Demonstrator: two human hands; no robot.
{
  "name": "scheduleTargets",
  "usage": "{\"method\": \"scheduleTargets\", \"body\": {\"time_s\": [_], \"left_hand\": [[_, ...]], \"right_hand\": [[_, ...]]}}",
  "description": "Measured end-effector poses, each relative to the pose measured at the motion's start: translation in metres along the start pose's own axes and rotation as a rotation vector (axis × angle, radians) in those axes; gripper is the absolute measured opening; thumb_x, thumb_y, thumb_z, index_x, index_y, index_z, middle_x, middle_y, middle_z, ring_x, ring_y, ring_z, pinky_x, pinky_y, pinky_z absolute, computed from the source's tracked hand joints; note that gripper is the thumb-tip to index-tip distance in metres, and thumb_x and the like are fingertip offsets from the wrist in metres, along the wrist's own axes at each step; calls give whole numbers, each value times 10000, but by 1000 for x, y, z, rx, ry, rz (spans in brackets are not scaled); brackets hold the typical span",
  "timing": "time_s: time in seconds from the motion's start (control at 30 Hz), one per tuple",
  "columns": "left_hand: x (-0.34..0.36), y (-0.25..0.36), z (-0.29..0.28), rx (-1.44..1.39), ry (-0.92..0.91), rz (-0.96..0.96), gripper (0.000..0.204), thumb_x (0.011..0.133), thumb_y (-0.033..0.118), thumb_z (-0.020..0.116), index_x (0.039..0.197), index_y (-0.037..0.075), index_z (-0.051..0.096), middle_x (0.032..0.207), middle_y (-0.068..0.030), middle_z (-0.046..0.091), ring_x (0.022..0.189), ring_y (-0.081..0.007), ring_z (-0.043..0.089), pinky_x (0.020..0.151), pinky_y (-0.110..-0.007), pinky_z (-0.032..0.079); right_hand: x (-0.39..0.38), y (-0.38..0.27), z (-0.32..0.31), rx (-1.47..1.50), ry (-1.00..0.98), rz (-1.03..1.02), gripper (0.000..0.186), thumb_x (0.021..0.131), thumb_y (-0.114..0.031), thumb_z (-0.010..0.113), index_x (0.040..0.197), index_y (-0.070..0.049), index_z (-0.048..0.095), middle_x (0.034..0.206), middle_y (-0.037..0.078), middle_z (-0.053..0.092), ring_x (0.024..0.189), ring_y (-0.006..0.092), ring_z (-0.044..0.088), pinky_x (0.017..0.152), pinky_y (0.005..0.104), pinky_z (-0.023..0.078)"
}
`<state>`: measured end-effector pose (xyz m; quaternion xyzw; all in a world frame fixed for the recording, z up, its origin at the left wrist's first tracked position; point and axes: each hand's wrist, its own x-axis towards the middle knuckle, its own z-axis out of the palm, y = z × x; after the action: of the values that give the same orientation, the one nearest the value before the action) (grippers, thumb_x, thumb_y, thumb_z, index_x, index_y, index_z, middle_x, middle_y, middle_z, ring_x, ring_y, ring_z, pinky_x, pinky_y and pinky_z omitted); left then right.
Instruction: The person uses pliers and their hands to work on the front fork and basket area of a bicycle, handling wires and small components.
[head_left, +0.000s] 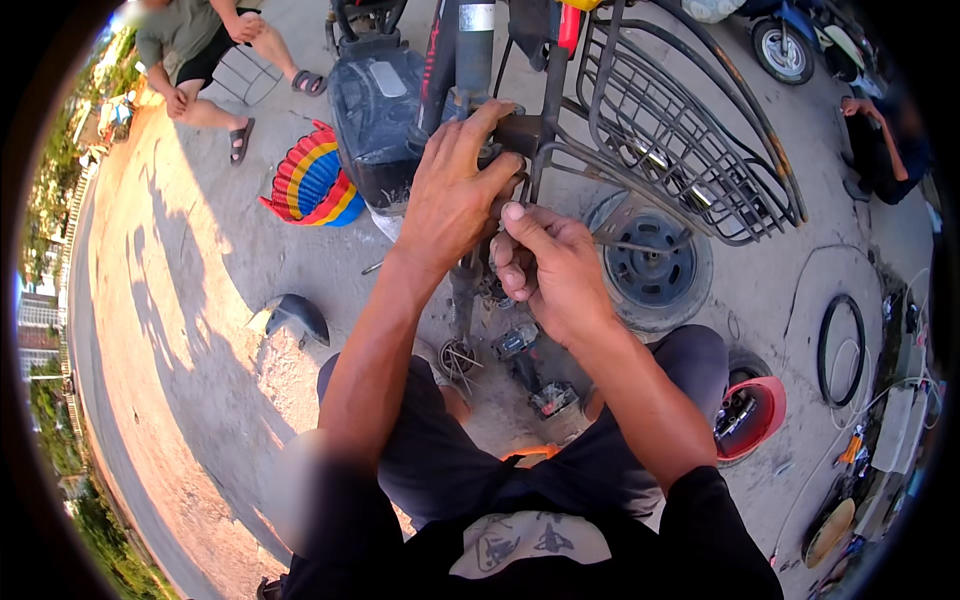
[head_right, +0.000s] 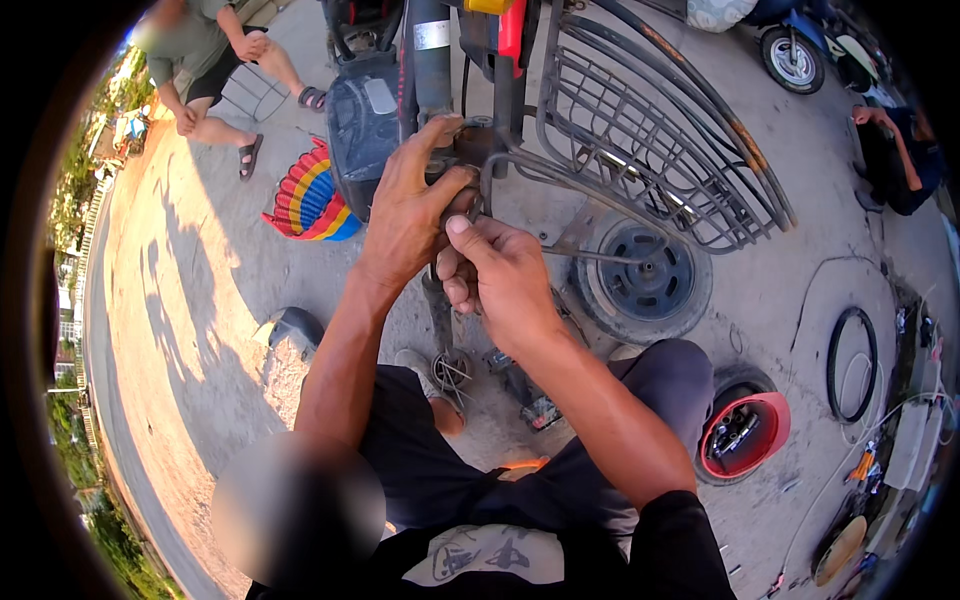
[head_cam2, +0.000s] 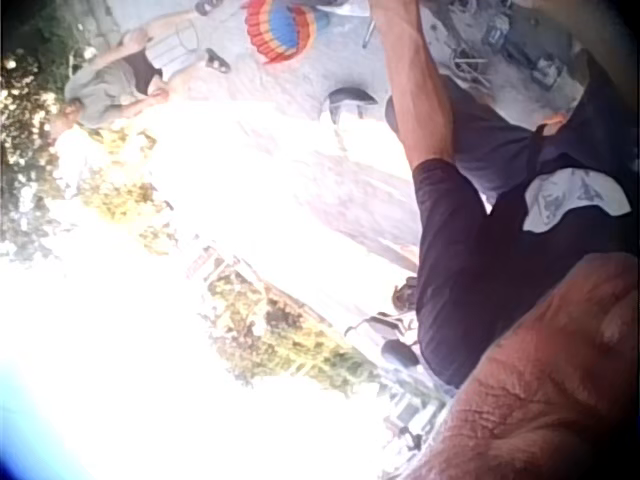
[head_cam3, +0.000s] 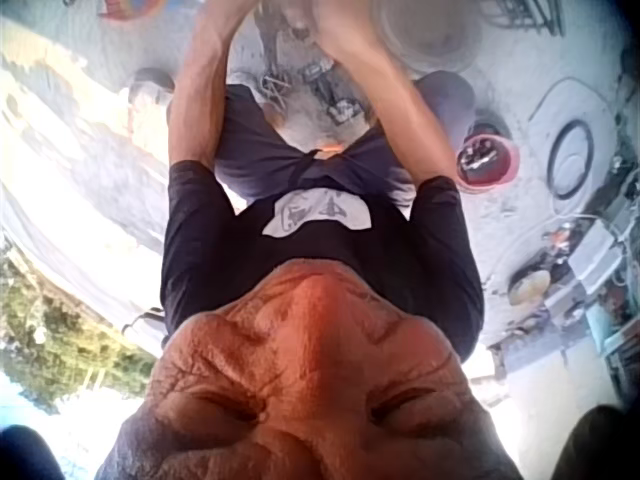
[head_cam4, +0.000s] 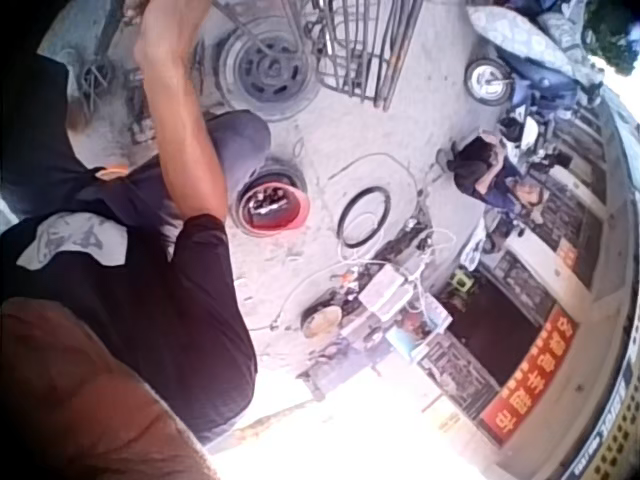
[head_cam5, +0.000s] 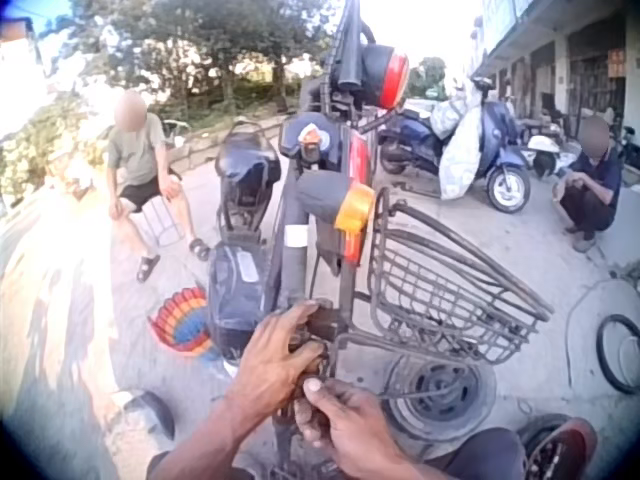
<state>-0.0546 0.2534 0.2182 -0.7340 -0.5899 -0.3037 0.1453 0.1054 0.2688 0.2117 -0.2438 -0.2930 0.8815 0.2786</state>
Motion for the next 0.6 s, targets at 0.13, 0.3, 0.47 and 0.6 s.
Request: {"method": "scheduleTargets", "body": {"time_s": [0.13,0.3,0.47,0.6], "left_hand": [[-6,-2,-2,0,18,-33,214,748,96,697,953,66,643,1407,-139,456,1185,-383,526,1037,-493,413],[-12,0,2,-106,32,-77,258,771,27,693,1021,72,648,1398,-160,451,1242,-376,505,1043,-471,420],[-26,22,-4,-319,206,-263,411,820,-20,668,1214,66,587,1396,-193,397,1259,-374,490,1042,-444,419],[-39,18,-1,-383,227,-498,526,872,-4,657,1351,21,440,1377,-233,408,1243,-327,510,1013,-396,442]], "right_hand": [[5,-7,3,-148,-1,50,296,979,-265,626,807,-31,572,653,43,590,464,96,487,411,235,357],[3,1,-7,-185,15,34,300,978,-308,627,908,-16,628,623,23,570,474,90,475,420,230,343],[2,-5,-4,-338,22,-33,325,981,-314,618,836,-23,627,586,9,541,462,86,469,416,227,337],[4,-6,3,-392,35,7,309,979,-296,613,825,-28,600,606,14,547,464,93,476,416,239,338]]}}
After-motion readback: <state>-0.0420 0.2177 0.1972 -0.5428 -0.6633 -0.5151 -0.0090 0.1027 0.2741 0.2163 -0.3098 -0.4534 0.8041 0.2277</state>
